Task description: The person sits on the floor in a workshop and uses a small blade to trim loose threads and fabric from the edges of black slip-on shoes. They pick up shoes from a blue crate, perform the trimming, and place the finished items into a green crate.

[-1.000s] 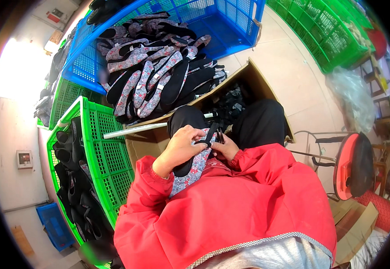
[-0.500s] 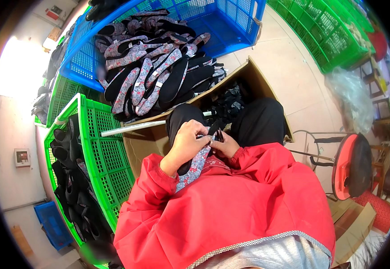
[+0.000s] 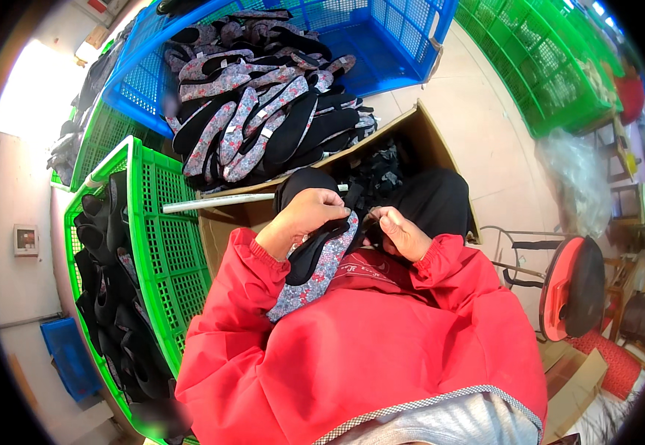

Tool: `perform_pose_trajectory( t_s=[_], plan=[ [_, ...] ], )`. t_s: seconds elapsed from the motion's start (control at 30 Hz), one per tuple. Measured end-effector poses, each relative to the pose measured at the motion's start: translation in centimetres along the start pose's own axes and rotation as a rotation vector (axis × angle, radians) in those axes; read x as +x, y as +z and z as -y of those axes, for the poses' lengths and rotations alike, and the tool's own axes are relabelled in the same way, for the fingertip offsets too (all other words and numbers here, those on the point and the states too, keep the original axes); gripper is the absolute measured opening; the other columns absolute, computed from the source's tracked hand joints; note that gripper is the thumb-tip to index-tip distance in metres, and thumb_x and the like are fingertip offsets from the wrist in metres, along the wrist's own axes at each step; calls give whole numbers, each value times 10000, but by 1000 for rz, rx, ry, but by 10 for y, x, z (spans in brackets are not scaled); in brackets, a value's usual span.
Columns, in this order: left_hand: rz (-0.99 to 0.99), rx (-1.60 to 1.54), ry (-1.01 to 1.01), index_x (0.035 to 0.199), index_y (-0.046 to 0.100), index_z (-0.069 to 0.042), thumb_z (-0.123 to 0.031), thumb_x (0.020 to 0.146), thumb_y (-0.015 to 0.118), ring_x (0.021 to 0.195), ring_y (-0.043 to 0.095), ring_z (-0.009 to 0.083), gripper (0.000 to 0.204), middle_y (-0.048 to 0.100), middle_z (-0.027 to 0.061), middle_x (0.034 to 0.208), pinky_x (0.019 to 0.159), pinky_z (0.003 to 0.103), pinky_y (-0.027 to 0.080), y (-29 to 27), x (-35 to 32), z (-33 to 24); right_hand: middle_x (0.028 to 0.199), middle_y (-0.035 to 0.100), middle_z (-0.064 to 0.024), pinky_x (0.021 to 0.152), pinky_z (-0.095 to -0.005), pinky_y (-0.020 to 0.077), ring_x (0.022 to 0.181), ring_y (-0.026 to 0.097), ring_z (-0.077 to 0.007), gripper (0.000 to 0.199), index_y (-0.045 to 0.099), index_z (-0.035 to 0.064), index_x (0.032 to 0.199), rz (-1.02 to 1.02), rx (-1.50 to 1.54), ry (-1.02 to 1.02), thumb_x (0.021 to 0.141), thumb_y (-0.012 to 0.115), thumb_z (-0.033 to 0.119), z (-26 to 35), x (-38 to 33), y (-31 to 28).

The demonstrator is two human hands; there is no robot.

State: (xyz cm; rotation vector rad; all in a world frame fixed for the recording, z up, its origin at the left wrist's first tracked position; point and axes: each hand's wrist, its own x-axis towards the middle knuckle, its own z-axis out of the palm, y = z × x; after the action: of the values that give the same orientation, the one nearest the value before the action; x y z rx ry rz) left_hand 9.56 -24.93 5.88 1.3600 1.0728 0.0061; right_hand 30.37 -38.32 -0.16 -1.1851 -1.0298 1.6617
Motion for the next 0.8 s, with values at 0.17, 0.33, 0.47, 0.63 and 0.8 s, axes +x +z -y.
perform_pose_trajectory(
  t_s=[0.17,0.33,0.47,0.63,0.8],
  plan=[
    [5,-119,-24,809,682,-16,-203,827,707,566,483,66,189,575,-15,662,510,239,372,0,13,14,894,634,-23,579,-227,395,625,466,-65,264,488,64,1104,136,5,139,1017,490,313,13,5,-2],
    [19,-114,-20,878,676,-8,-150,878,668,626,532,75,143,606,3,727,562,221,414,1,13,10,872,647,-24,607,-221,412,696,523,-68,187,509,69,1048,157,12,185,997,529,247,22,14,-1],
    [44,-184,-5,867,673,-11,-151,862,674,647,536,78,140,607,5,739,581,225,416,4,14,11,845,621,-28,544,-181,322,633,438,-41,152,502,97,1041,168,-62,225,1003,513,244,30,20,4],
    [63,-277,-22,845,676,-21,-146,841,684,663,535,79,125,609,0,741,601,227,417,6,14,12,809,609,-16,537,-185,320,614,428,-42,156,499,92,1005,134,-143,268,1002,516,248,37,26,11],
    [72,-311,-22,835,669,-26,-139,838,683,656,530,78,114,607,0,734,603,222,414,9,13,6,778,635,-7,582,-231,409,654,511,-73,205,526,81,964,121,-110,292,982,561,283,31,30,7]
  ],
)
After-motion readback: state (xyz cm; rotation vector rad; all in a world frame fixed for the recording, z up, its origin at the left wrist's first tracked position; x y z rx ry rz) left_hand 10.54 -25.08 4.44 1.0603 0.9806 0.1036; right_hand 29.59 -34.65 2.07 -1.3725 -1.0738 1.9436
